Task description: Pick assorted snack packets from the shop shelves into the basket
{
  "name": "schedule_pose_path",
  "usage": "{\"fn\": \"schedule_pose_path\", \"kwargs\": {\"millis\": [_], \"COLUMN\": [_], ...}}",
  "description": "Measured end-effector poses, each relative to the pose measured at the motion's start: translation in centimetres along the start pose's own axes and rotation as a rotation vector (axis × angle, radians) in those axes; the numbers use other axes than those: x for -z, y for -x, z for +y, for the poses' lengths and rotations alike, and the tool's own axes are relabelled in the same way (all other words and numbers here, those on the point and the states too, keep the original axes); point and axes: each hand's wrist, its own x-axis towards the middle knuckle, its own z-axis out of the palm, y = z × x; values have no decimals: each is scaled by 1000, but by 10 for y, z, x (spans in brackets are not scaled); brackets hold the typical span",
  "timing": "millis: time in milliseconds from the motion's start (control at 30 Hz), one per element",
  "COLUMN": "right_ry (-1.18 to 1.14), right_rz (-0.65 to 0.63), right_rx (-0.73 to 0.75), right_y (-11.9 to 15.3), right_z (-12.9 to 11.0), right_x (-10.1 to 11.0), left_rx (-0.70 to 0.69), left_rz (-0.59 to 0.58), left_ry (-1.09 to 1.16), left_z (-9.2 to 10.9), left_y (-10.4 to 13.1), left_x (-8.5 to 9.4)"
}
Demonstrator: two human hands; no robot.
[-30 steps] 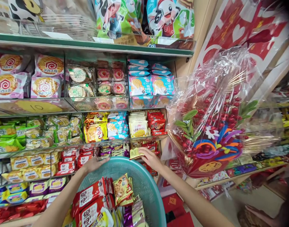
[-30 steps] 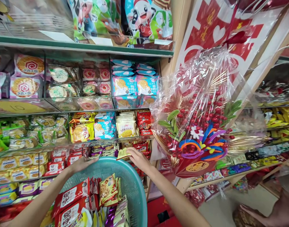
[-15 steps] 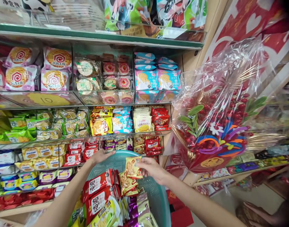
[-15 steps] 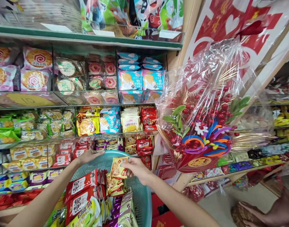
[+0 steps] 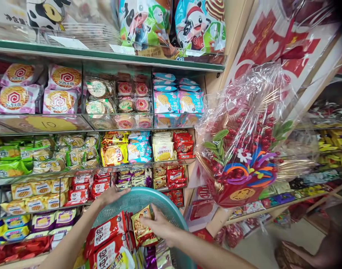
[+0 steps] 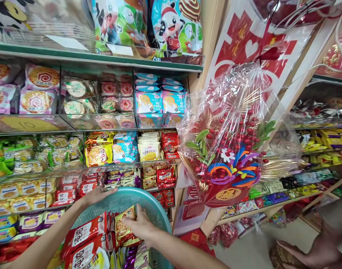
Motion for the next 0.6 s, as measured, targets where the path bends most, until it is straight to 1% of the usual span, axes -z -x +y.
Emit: {"fn": "schedule_pose_path", "kwargs": {"millis": [33,100,167,233,333,400,467,533,600], "right_ry": [-12,-17,-7,5,46,82,95,85,113], "right_rz": [-41,-72,-70,-51,-50,-51,-13,110,322], "right_rx": [-33,-29,9,44,56,59,110,255,466], "right_y": [3,9,13,17,23,24,21,12,-3], "right_z": [-2,-6,-9,-11,-13,-15,-18,-20,-21], "right_x": [-4,-13,-22,-28,-28,-21,-7,13,36], "left_rx": [4,17,26,5,-39,-38,-29,-32,-40], "left_rz": [13,37,44,32,3,-5,-9,-12,0], "left_ry": [-4,-15,-20,-11,22,31,28,20,7], "left_z": [-2,-4,-7,-9,-10,-10,-9,-9,-9], "left_y": [0,0,-1,-2,-3,-3,-2,-1,2], "left_x": [0,-1,-1,-1,-1,0,1,3,4]}}
